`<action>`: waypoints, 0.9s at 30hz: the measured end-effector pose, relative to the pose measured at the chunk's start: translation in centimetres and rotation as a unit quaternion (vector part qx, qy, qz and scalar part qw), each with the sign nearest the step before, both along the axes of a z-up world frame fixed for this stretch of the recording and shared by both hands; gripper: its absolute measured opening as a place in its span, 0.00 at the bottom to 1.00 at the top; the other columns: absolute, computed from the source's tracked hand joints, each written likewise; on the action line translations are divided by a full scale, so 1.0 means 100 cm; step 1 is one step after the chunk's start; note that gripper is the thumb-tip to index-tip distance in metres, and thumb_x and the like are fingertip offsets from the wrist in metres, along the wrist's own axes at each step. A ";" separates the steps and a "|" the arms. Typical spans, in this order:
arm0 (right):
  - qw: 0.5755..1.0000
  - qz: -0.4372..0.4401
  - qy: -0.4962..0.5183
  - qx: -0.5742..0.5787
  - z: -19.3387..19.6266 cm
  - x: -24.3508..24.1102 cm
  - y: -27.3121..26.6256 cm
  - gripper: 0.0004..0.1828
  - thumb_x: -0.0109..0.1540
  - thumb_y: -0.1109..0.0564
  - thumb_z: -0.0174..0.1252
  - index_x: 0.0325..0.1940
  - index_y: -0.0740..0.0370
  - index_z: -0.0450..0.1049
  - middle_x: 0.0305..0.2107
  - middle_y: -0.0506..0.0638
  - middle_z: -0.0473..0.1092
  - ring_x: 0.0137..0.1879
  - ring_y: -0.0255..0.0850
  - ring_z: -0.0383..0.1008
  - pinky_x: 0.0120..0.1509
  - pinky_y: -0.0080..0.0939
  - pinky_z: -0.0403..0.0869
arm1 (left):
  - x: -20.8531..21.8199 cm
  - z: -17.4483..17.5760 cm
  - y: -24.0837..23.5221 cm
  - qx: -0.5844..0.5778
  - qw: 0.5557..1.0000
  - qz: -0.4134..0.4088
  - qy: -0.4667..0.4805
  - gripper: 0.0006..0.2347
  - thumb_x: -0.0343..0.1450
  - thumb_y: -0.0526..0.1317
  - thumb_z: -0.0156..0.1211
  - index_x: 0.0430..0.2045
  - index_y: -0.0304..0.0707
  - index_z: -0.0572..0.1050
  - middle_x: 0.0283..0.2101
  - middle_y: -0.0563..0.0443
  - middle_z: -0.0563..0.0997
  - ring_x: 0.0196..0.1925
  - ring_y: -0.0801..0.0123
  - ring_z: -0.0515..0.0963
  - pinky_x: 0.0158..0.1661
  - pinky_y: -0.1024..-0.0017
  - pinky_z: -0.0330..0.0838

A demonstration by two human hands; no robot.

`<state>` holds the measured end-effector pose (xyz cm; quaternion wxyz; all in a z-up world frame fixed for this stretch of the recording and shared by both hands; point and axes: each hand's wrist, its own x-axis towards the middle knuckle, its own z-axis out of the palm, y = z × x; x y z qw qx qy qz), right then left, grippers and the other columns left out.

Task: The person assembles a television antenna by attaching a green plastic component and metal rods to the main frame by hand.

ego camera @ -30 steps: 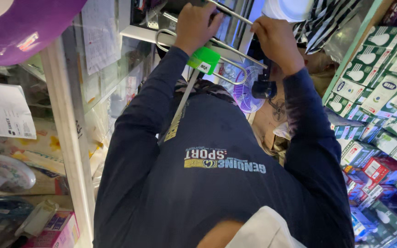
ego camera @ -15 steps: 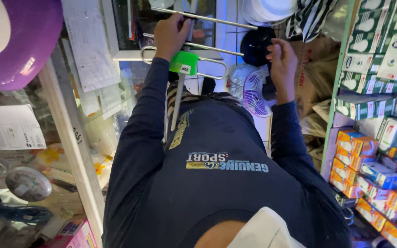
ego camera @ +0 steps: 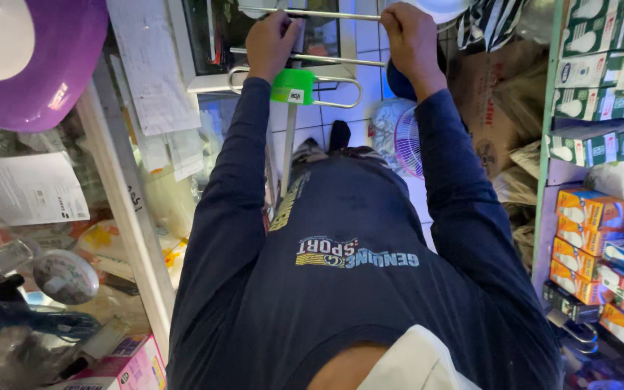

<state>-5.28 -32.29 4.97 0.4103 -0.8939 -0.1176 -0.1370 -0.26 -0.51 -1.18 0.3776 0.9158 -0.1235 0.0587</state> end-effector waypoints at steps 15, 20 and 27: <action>0.998 -0.013 0.036 -0.057 0.016 0.014 0.015 0.08 0.72 0.56 0.60 0.47 0.64 0.80 0.33 0.57 0.74 0.37 0.51 0.74 0.41 0.47 0.71 | 0.000 0.000 0.004 -0.025 0.999 0.022 -0.030 0.14 0.70 0.52 0.66 0.24 0.41 0.79 0.22 0.46 0.82 0.26 0.50 0.82 0.30 0.54 0.72; 0.994 0.020 -0.083 -0.072 0.062 0.046 0.043 0.10 0.69 0.61 0.60 0.54 0.67 0.77 0.42 0.58 0.74 0.46 0.52 0.77 0.48 0.48 0.75 | -0.001 0.009 0.005 -0.040 0.999 0.010 0.011 0.14 0.72 0.52 0.64 0.26 0.42 0.79 0.22 0.47 0.82 0.26 0.53 0.81 0.33 0.55 0.72; 0.983 0.179 0.003 -0.048 0.026 0.157 0.105 0.05 0.68 0.62 0.62 0.46 0.65 0.75 0.35 0.60 0.75 0.40 0.57 0.76 0.43 0.51 0.72 | 0.005 0.019 0.005 0.019 0.999 0.027 0.006 0.13 0.72 0.52 0.65 0.27 0.42 0.79 0.23 0.48 0.82 0.27 0.49 0.79 0.33 0.54 0.68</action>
